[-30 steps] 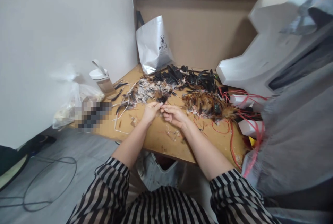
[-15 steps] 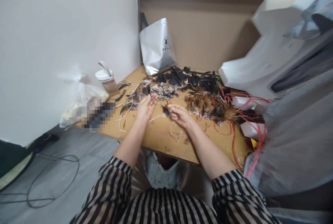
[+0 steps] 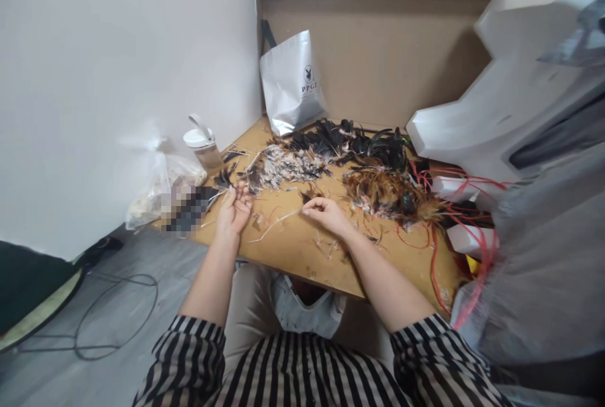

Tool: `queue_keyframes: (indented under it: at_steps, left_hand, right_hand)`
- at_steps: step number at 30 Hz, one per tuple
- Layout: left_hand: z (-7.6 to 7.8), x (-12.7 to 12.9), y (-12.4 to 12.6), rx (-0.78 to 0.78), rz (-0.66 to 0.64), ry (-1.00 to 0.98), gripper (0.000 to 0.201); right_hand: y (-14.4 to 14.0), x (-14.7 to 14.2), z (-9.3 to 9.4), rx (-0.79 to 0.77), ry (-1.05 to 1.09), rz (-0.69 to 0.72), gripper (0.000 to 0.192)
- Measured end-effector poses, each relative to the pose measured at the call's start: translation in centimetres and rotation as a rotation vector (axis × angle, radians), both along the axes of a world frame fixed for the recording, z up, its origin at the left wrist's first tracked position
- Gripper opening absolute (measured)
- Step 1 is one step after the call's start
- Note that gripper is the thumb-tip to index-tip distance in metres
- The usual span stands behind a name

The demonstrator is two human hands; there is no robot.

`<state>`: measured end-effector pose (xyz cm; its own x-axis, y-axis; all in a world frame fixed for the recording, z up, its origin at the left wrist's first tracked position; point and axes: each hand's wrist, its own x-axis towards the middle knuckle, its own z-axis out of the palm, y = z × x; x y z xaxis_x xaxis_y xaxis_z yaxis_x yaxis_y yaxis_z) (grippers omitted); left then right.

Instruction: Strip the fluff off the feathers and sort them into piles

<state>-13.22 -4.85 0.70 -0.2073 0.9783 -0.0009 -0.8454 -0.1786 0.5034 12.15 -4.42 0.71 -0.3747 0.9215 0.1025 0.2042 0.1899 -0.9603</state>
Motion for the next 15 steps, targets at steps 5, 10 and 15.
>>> queue_keyframes:
  at_steps: [5,10,15]
  left_hand:
    - [-1.6,0.0,-0.2,-0.024,-0.064,-0.039,0.017]
    - [-2.0,0.1,-0.2,-0.042,-0.099,-0.013,0.013]
    - [-2.1,0.2,-0.1,-0.077,-0.113,0.028,0.011]
  right_hand:
    - [-0.5,-1.1,1.4,0.380,-0.271,0.063,0.016]
    - [-0.4,-4.1,3.9,0.553,-0.582,0.191,0.017]
    - [0.3,-7.8,4.2,0.618,-0.913,0.286,0.024]
